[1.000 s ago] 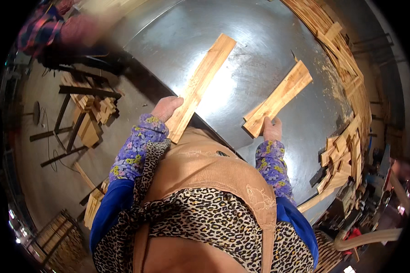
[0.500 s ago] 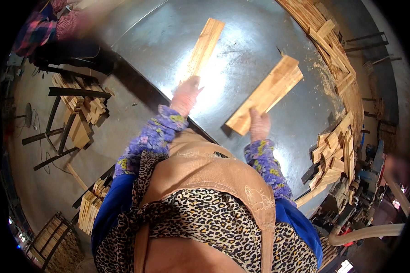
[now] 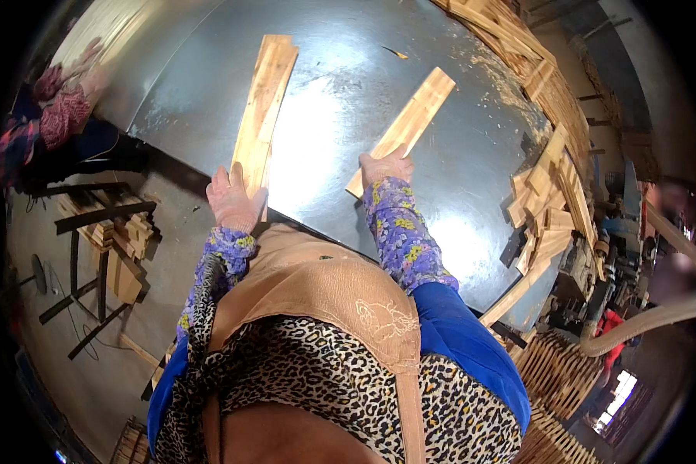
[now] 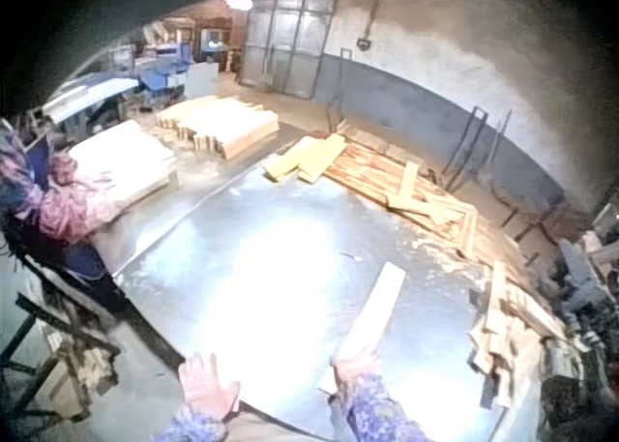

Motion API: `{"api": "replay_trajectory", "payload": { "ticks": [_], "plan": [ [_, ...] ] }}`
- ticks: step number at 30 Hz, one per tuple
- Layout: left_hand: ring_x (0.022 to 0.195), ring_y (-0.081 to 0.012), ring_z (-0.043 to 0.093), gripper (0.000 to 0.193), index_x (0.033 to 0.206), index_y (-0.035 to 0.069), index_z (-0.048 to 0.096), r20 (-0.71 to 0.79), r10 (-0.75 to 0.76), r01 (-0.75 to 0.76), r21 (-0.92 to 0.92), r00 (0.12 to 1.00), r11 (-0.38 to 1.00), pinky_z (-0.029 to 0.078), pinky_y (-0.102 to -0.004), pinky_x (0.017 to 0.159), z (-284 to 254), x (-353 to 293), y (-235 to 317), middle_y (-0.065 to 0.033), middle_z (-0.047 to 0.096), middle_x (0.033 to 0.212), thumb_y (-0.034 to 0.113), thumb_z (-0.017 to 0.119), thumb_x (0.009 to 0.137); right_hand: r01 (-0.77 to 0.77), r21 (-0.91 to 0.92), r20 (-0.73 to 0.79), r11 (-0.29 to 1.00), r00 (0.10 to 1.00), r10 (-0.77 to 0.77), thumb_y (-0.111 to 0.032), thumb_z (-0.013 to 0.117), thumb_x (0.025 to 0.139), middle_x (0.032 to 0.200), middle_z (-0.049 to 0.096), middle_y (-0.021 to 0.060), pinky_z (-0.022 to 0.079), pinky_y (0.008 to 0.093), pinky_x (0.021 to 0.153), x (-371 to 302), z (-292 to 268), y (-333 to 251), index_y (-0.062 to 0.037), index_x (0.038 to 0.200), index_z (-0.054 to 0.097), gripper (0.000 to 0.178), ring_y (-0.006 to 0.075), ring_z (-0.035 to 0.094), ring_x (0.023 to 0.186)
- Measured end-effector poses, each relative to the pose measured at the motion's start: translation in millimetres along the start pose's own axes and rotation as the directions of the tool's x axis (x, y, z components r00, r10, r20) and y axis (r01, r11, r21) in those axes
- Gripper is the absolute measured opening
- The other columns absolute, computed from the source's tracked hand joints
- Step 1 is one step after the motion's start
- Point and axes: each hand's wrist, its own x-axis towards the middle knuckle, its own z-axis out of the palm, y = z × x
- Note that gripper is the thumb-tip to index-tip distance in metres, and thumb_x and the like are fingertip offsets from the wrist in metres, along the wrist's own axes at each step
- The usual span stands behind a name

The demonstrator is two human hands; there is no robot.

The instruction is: The person picks up thin wooden planks from a pile on a metal table and arranges them into a neat stack. The person handles the wood by hand, repeatedly picking up individual pieces and placing them into a growing pile on the left side of the table.

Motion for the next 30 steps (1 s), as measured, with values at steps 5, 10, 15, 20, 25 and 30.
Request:
{"api": "replay_trajectory", "payload": {
  "ticks": [5,10,15,20,25,30],
  "plan": [
    [0.139,-0.0447,0.048,0.083,0.148,0.006,0.060,-0.214,-0.002,-0.037,-0.178,0.977,0.983,0.036,-0.0573,0.120,-10,-33,-24,-0.0255,0.053,0.150,0.038,0.089,0.077,0.144,0.305,-0.026,0.941,0.989,-0.143,-0.028,0.086,0.081,0.152,0.049,0.0293,0.051,0.0538,0.114,-13,-37,10,-0.0091,0.162,0.034,0.099,0.0516,0.059,0.133],
    [0.132,-0.0475,0.056,0.079,0.141,0.006,0.063,-0.412,0.282,-0.341,-0.077,0.866,0.937,0.039,-0.0594,0.118,-96,-11,-33,-0.0264,0.059,0.144,0.036,0.089,0.074,0.919,-0.016,-0.068,0.394,0.392,-0.917,-0.015,0.080,0.076,0.140,0.061,0.0252,0.053,0.0530,0.110,-31,-63,16,-0.0133,0.154,0.049,0.084,0.0461,0.063,0.127],
    [0.126,-0.0365,0.067,0.075,0.137,0.008,0.070,0.474,0.162,-0.244,0.117,0.865,0.963,0.050,-0.0493,0.109,-197,20,-25,-0.0194,0.075,0.125,0.054,0.083,0.080,0.913,-0.099,0.097,-0.396,-0.387,-0.917,-0.009,0.075,0.078,0.135,0.069,0.0166,0.050,0.0549,0.112,-61,-102,-73,-0.0131,0.140,0.060,0.065,0.0406,0.067,0.121],
    [0.097,-0.0381,0.075,0.054,0.110,-0.001,0.078,0.403,-0.134,0.333,-0.478,0.905,0.813,0.057,-0.0455,0.093,-130,-41,-99,-0.0245,0.077,0.100,0.049,0.082,0.089,0.989,-0.132,-0.299,0.066,0.024,-0.954,-0.036,0.080,0.083,0.146,0.062,0.0201,0.038,0.0567,0.122,-50,-65,-129,-0.0150,0.157,0.052,0.082,0.0419,0.054,0.141],
    [0.093,-0.0191,0.074,0.042,0.127,-0.007,0.075,0.528,-0.357,0.618,-0.757,0.770,0.213,0.059,-0.0360,0.084,-58,-86,-132,-0.0130,0.080,0.109,0.023,0.081,0.099,0.916,0.173,0.156,0.363,0.338,-0.928,-0.040,0.079,0.087,0.130,0.072,0.0206,0.051,0.0507,0.109,-64,-8,-112,-0.0097,0.150,0.061,0.072,0.0411,0.064,0.127],
    [0.089,-0.0216,0.073,0.043,0.128,-0.007,0.073,0.493,-0.441,0.537,-0.843,0.750,-0.027,0.059,-0.0371,0.082,-24,-105,-147,-0.0132,0.079,0.108,0.021,0.083,0.097,0.867,0.206,0.008,0.454,0.462,-0.887,-0.037,0.076,0.094,0.140,0.070,0.0208,0.050,0.0494,0.114,-73,44,-100,-0.0068,0.155,0.057,0.071,0.0405,0.063,0.132]
  ]
}}
